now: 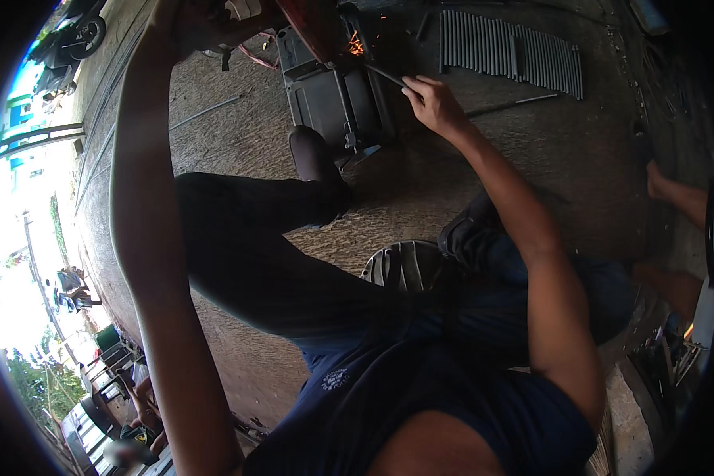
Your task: Use a chop saw to cut thin metal rods to a specific length.
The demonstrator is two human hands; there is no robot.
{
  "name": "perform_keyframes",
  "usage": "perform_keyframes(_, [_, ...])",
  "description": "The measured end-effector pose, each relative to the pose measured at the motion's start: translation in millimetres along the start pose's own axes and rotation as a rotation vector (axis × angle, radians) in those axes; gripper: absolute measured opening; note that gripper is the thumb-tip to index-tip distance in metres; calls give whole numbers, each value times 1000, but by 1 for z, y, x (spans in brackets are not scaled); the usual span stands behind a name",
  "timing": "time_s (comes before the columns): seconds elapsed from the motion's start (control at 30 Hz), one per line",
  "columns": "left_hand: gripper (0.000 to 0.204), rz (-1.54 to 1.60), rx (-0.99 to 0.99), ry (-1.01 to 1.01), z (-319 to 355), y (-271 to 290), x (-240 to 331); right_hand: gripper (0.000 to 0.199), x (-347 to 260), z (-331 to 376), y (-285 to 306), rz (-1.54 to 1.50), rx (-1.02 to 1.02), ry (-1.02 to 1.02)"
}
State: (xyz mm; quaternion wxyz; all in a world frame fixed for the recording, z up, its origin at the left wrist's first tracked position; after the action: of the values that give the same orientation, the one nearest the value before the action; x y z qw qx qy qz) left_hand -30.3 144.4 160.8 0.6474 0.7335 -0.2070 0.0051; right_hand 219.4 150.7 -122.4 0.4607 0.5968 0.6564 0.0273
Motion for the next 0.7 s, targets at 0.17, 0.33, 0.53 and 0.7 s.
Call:
perform_keyframes(0.17, [45,-16,12,-3,1,2,2,22,-2,-2,0,64,28,-11])
perform_keyframes(0.33, [46,-63,11,-79,2,2,5,24,0,-3,1,48,38,-11])
perform_keyframes(0.53, [50,5,-1,-51,1,0,4,27,6,2,0,-174,2,-186])
perform_keyframes(0.7, [49,-143,54,-48,4,3,7,28,9,3,3,-315,-19,-260])
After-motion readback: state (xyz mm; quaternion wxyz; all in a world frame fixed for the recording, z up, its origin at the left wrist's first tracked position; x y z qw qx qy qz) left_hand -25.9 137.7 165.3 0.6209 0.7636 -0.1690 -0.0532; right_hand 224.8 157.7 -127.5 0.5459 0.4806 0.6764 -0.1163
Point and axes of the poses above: each hand's wrist, its own z-axis away from the middle knuckle, its own y-axis out of the back of the hand, x = y × z, the point moved 4 cm from there along -z, towards the middle knuckle, and after that the axes turned 14 degrees about y, right-handed, at the moved point
